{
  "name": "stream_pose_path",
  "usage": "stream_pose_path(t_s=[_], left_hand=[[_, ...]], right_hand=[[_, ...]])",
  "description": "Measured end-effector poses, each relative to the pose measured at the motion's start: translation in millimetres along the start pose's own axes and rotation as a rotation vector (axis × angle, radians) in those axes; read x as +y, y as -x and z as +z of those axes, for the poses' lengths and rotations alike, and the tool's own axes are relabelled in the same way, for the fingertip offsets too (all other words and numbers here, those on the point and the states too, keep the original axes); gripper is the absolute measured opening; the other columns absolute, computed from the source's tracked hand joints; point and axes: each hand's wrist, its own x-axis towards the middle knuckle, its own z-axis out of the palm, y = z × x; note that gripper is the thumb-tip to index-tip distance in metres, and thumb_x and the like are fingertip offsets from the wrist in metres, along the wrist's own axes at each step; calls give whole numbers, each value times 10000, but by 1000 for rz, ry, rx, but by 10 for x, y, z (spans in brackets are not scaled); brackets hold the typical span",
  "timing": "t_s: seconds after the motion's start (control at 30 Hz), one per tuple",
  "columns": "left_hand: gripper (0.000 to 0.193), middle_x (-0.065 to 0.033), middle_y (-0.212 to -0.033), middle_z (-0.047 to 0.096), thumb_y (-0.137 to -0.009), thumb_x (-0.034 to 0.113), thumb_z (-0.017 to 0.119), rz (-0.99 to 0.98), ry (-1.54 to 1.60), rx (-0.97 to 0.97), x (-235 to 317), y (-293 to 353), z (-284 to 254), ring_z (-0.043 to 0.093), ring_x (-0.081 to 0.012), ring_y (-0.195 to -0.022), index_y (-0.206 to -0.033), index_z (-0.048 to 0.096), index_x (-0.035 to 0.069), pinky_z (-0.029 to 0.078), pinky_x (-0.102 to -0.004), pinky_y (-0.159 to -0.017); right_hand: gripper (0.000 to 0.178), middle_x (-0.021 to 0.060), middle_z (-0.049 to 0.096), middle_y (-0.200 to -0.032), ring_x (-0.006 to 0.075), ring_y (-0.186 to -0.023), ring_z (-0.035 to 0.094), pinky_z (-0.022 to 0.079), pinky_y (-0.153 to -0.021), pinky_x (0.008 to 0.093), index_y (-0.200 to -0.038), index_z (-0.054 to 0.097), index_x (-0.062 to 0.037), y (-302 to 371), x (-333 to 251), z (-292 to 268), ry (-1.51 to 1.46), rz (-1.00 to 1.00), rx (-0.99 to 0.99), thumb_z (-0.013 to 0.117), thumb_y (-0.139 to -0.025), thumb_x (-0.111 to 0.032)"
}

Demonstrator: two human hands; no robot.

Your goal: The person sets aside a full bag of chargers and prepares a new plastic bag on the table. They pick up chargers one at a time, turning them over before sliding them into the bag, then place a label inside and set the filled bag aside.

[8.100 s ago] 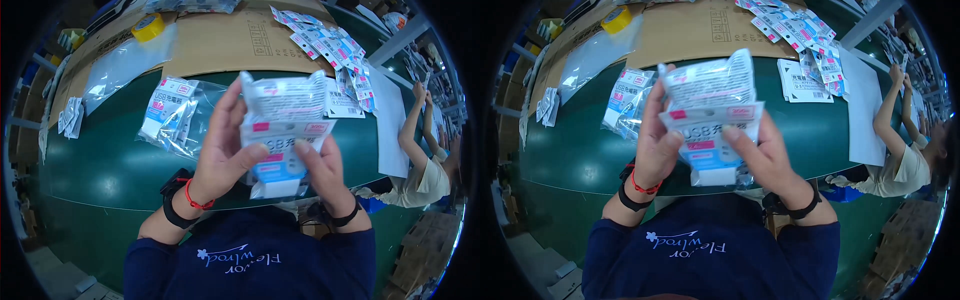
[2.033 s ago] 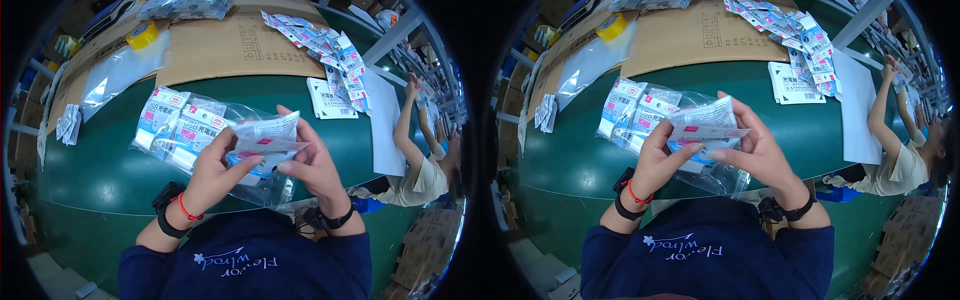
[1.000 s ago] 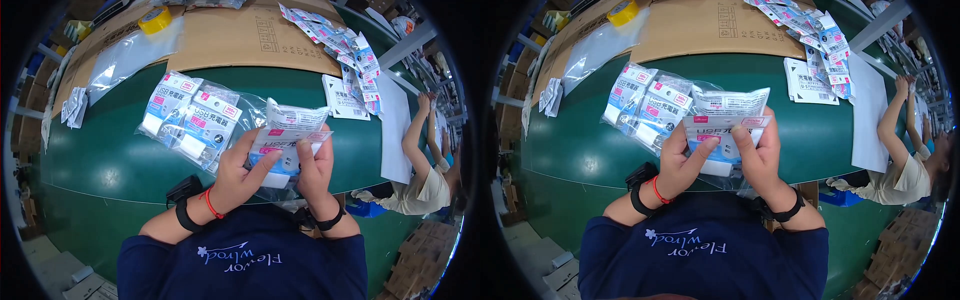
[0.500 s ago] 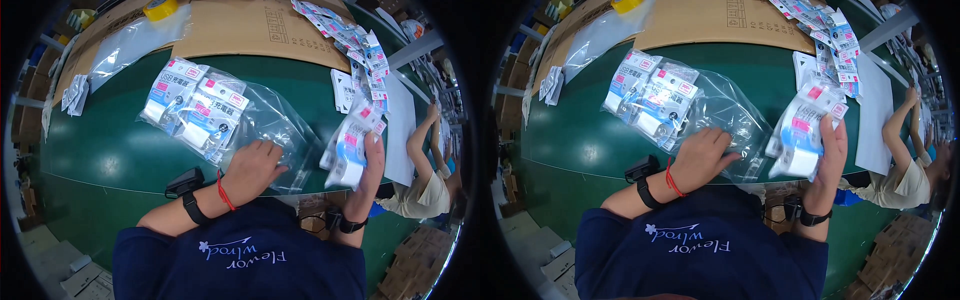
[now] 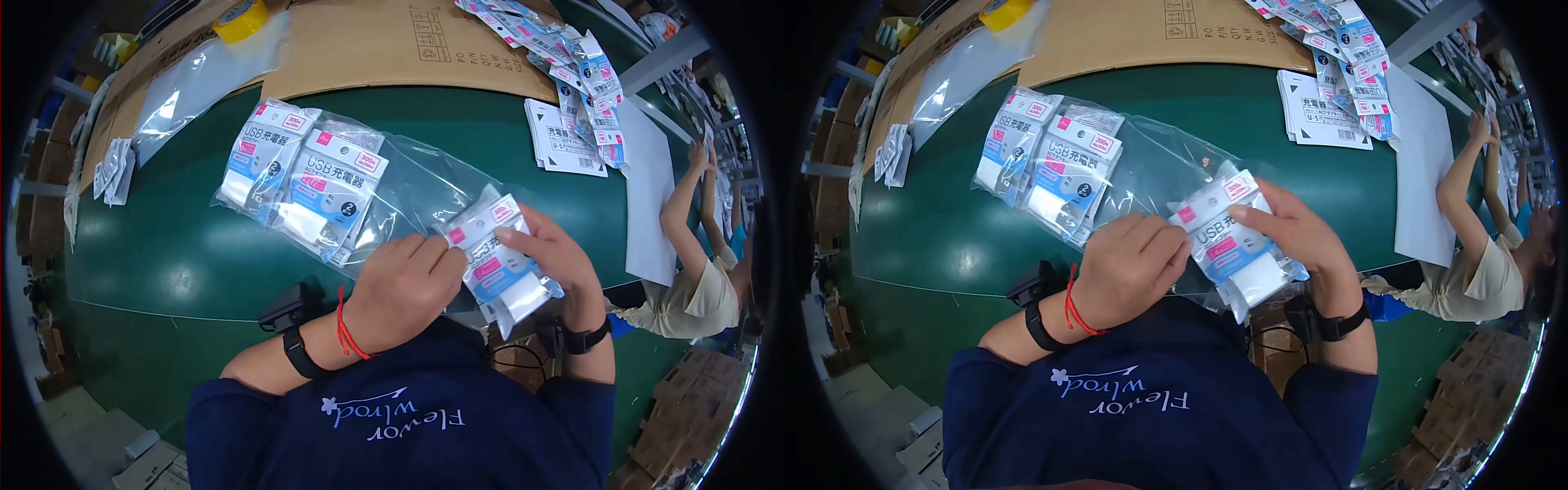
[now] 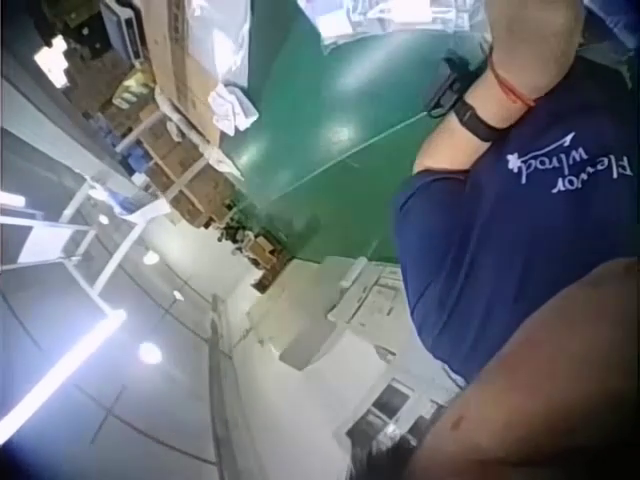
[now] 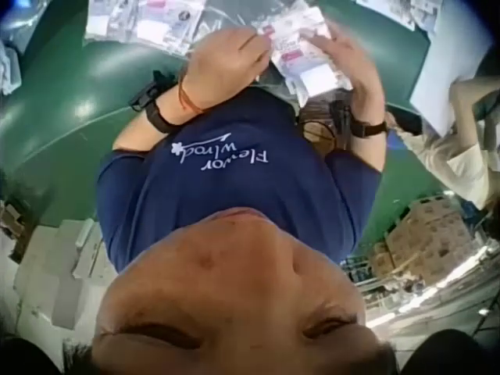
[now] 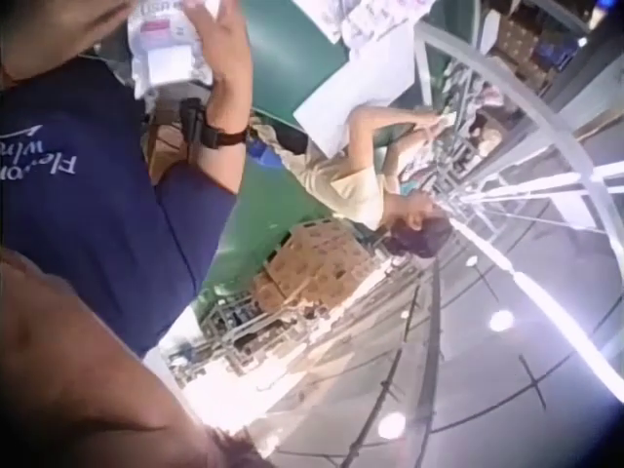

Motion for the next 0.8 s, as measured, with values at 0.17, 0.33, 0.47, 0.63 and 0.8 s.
stream_pose_path(t_s=[0.17,0.33,0.47,0.63,0.8], left_hand=[[127,-73,-723,513,-722,46,666,44,2,11,44,4,22,545,-229,-613,-807,573,30,443,-330,-528],[168,-74,-762,514,-697,56,607,69,40,-44,100,38,-44,548,-213,-639,-856,565,16,449,-316,-544],[211,-73,-793,514,-692,81,579,79,57,-96,203,93,-49,555,-202,-667,-888,557,7,456,-302,-564],[232,-73,-814,511,-703,99,576,132,128,26,198,78,-26,558,-189,-682,-912,562,-1,470,-283,-589],[257,-75,-816,511,-707,98,578,150,104,104,149,106,-148,555,-188,-684,-940,567,-10,477,-273,-603]], right_hand=[[444,58,570,-1185,92,-1035,530,453,-873,262,-1322,452,-13,-256,-68,138,414,-188,-300,588,-923,-152],[380,34,576,-1093,97,-998,508,428,-881,259,-1272,472,-13,-591,-69,398,163,-313,-251,559,-954,-202],[376,30,561,-1116,96,-1000,500,424,-880,258,-1272,458,-11,-738,-37,730,-61,-341,-58,544,-966,-212],[355,27,579,-1081,79,-946,523,448,-821,239,-1250,481,-10,-687,50,1172,-121,-495,224,533,-973,-225],[312,30,620,-959,91,-822,564,479,-716,234,-1156,567,8,-437,-182,805,280,-119,73,528,-975,-243]])
